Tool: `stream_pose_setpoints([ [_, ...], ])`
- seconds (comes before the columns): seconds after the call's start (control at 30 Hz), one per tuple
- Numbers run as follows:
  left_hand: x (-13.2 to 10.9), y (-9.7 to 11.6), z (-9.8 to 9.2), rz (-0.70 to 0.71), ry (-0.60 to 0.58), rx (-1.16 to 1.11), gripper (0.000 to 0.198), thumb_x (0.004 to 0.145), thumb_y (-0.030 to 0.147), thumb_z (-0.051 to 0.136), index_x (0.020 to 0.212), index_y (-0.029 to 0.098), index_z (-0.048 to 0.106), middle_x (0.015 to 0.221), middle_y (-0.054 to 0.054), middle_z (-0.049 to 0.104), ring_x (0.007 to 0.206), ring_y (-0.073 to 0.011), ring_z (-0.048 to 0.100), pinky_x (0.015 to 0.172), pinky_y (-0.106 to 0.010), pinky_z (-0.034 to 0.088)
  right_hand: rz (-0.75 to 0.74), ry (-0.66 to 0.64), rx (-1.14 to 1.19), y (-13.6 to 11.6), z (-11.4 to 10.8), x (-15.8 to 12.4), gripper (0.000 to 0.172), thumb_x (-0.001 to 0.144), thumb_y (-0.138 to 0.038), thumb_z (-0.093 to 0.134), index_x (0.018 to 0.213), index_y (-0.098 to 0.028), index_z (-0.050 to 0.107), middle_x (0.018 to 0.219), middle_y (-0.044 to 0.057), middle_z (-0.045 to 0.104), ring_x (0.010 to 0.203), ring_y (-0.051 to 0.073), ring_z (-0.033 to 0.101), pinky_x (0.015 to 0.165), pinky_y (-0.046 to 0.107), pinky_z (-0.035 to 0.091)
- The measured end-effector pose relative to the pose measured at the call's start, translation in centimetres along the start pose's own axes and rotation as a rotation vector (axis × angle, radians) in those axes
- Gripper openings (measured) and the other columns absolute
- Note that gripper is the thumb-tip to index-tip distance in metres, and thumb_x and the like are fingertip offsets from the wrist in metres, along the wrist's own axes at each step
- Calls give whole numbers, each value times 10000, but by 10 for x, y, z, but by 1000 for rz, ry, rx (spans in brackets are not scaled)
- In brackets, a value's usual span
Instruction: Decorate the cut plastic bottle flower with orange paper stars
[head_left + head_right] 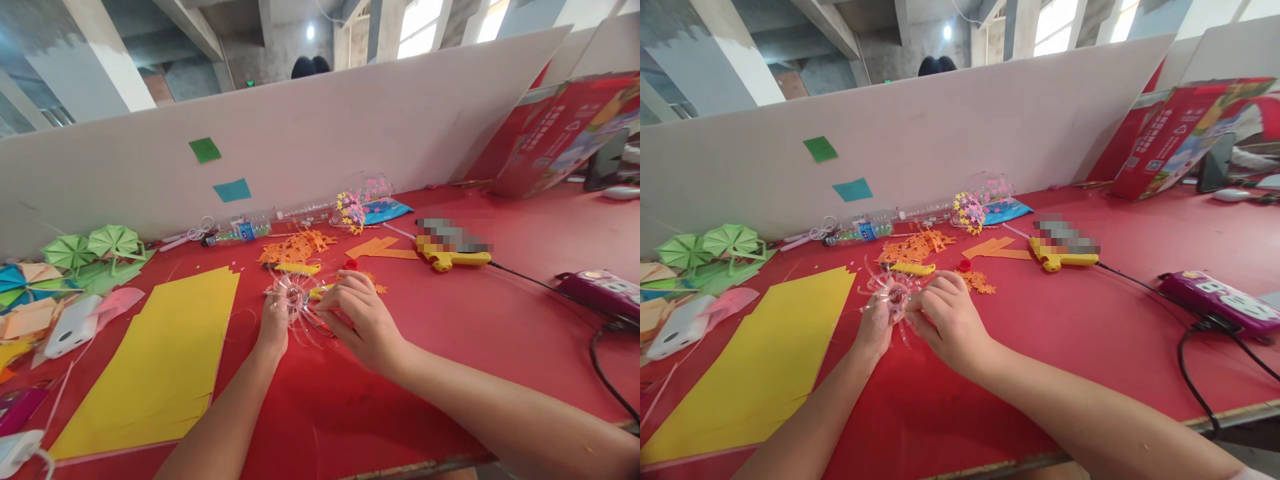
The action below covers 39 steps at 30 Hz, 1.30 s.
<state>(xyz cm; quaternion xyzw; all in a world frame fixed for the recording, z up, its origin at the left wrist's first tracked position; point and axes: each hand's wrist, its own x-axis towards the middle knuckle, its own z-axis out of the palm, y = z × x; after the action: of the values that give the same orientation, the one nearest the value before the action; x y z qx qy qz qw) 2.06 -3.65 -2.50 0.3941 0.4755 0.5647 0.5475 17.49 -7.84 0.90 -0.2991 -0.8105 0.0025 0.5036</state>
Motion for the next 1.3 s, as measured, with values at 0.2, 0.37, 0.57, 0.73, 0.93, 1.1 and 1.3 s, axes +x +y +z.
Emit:
stream_pose_setpoints([
  [0.2,3,-4,-3,-1,-7,-38,327,711,481,652,653,174,553,581,42,500,462,-51,406,427,-183,287,39,7,21,1,-2,2,95,886,-135,527,868,-227,545,743,0,644,726,156,537,864,369,415],
  [0.37,2,-3,-2,-2,-69,-87,298,745,424,645,640,182,504,555,49,485,442,-53,397,416,-187,290,41,31,32,2,-4,3,104,882,-121,529,898,-221,548,767,5,664,721,155,537,842,365,419],
  [0.57,1,0,-3,-33,-135,-170,175,747,318,633,703,166,559,625,23,550,455,-46,417,448,-186,324,56,148,-8,6,-13,7,129,867,-101,519,885,-226,551,783,10,652,723,162,562,904,416,412],
  [0.73,1,2,-1,-30,-98,-247,121,739,275,631,747,164,583,693,9,584,581,-72,513,556,-192,414,6,158,-77,7,-17,8,147,852,-110,523,900,-243,563,808,13,650,754,174,589,944,450,399],
  [0.93,-1,5,4,-48,-87,-286,100,723,244,611,774,165,576,705,0,600,607,-94,543,607,-224,455,-2,108,-69,5,-13,9,123,865,-117,520,859,-236,553,692,-7,623,672,161,522,875,412,425],
  [1.1,0,3,4,-67,-49,-290,77,711,218,588,777,179,582,708,3,617,622,-104,575,589,-219,453,103,47,-21,4,-9,7,85,870,-144,538,861,-226,559,768,15,650,733,172,525,776,362,433],
  [1.3,-1,2,4,-81,-70,-286,86,715,216,580,792,182,597,771,-18,650,675,-123,608,626,-239,475,189,55,21,6,-3,2,128,850,-113,562,892,-230,531,838,22,647,812,181,559,795,357,435],
])
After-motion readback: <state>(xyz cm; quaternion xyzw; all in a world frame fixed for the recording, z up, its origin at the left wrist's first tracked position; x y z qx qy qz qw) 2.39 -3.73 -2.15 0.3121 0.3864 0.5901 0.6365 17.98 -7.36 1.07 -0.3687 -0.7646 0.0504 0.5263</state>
